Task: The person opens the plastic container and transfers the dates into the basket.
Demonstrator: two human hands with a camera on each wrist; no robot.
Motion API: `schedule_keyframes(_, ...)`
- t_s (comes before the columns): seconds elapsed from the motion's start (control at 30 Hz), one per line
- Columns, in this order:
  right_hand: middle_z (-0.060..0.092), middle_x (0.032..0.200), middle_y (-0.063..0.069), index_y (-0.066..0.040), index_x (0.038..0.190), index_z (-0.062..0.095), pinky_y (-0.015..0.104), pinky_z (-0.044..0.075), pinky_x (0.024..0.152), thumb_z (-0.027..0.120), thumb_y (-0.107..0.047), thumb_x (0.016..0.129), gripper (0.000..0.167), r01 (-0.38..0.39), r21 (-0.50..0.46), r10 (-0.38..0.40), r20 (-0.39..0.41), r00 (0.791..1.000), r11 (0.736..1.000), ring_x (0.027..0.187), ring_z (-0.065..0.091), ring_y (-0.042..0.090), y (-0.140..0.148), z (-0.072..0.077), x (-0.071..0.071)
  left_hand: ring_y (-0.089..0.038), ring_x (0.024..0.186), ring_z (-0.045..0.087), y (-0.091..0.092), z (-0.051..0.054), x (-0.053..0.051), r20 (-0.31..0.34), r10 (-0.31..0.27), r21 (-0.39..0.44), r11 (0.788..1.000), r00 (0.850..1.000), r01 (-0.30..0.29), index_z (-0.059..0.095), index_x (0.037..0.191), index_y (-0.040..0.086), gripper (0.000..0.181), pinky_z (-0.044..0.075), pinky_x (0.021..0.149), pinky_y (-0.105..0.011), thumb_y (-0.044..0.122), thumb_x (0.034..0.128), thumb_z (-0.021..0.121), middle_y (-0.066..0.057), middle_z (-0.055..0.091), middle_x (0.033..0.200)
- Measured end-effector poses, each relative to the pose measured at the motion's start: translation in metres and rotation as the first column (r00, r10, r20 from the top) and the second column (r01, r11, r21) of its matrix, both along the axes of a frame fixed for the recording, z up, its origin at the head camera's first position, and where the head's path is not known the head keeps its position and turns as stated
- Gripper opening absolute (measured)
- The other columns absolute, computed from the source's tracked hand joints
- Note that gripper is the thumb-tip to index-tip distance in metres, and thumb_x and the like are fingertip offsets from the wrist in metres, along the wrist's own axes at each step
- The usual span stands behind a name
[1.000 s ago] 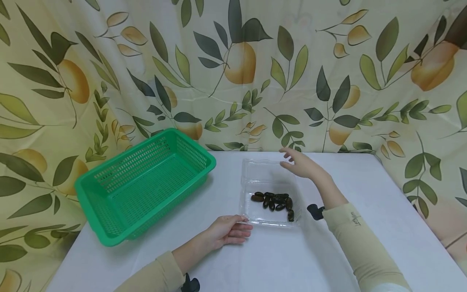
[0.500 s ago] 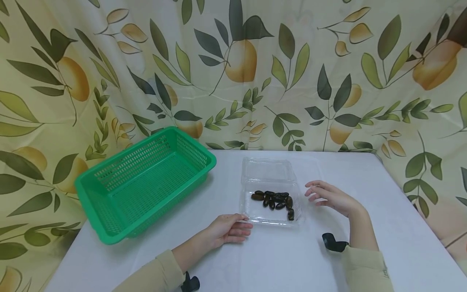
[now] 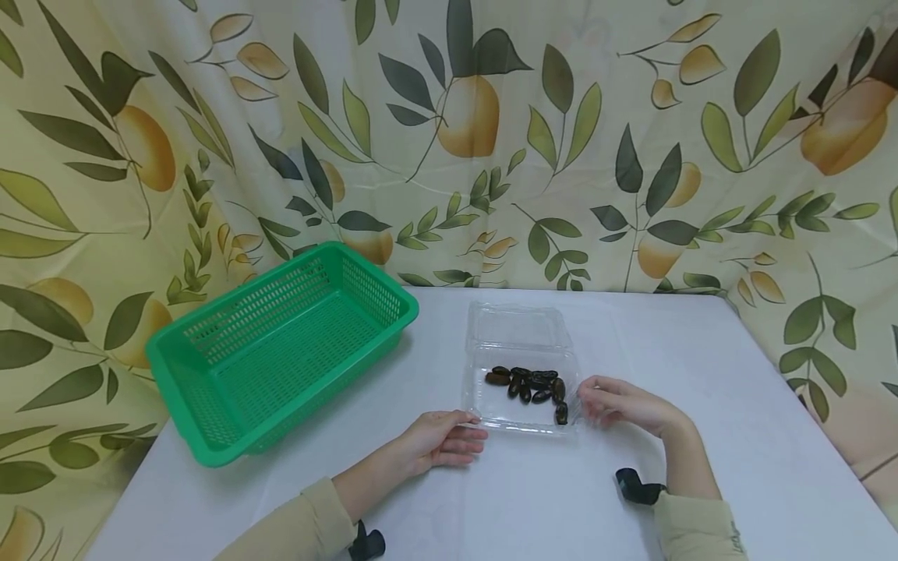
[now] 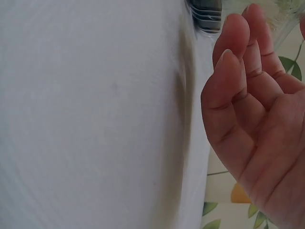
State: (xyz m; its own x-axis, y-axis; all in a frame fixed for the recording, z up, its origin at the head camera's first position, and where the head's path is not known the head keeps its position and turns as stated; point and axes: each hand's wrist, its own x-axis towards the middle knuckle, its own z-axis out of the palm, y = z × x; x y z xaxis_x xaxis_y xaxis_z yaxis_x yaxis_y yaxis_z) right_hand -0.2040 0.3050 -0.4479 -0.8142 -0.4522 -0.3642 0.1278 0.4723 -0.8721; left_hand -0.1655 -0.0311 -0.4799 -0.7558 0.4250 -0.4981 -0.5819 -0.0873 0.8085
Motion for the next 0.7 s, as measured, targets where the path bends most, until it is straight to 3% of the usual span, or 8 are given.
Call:
schedule_keyframes(0.37, 0.055, 0.079, 0.005, 0.003, 0.112, 0.038, 0.035, 0.049, 0.066, 0.048, -0.021, 0.095, 0.032, 0.036, -0.085, -0.031, 0.055, 0.998, 0.996, 0.07, 0.054, 0.017, -0.007, -0.001, 0.005, -0.02, 0.082, 0.068, 0.0, -0.001, 0.0, -0.009, -0.002, -0.005, 1.0, 1.0, 0.002, 0.06, 0.109, 0.004, 0.026, 0.053, 0.072, -0.036, 0.021, 0.0934, 0.048, -0.013, 0.067, 0.101)
schedule_keyframes(0.7, 0.056, 0.074, 0.001, 0.004, 0.113, 0.034, 0.03, 0.05, 0.064, 0.049, -0.017, 0.095, 0.031, 0.067, -0.16, -0.061, 0.043, 0.997, 0.985, 0.064, 0.055, 0.011, -0.01, 0.0, 0.011, -0.021, 0.082, 0.068, 0.0, 0.003, 0.001, -0.026, 0.005, -0.037, 0.999, 1.0, -0.006, 0.06, 0.111, 0.003, 0.028, 0.053, 0.071, -0.036, 0.022, 0.0921, 0.051, -0.014, 0.068, 0.099)
